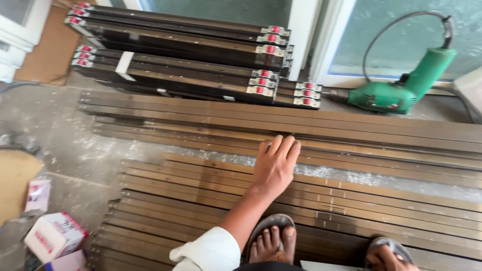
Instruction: The recorder uses a plastic template to mark lines on multiple metal strips for fabrication.
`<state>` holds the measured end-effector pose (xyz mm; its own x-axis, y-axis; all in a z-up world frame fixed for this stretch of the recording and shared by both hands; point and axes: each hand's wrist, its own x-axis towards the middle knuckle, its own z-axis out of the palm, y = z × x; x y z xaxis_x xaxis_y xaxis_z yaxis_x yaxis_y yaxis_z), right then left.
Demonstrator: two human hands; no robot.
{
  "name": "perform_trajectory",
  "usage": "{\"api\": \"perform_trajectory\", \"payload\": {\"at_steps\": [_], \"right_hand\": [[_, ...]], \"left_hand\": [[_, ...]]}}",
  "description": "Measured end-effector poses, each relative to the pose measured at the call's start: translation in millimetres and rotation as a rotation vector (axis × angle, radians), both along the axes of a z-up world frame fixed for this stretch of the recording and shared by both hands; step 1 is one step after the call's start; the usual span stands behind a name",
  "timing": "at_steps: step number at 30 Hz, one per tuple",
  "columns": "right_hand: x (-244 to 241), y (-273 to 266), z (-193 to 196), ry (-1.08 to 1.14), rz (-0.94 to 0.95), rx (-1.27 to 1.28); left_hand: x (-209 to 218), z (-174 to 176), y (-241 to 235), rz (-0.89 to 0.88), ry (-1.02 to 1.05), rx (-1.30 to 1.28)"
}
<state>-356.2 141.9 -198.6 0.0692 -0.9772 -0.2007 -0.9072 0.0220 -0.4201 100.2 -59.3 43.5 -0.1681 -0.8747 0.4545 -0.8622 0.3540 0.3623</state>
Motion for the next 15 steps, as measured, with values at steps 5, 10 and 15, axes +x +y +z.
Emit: {"api": "perform_trajectory", "payload": {"at_steps": [5,10,15], "right_hand": [[47,-35,95,0.135,-0.022,0.064],[60,-39,131,0.052,0.11,0.029],[62,-42,145,0.012,0.171,0.063]], "left_hand": [[-4,-5,-10,-0.011,-0.267,0.043],[-15,-12,-18,0.012,-0.379,0.169],[-22,-28,-21,0.038,-0.348,0.153]]}}
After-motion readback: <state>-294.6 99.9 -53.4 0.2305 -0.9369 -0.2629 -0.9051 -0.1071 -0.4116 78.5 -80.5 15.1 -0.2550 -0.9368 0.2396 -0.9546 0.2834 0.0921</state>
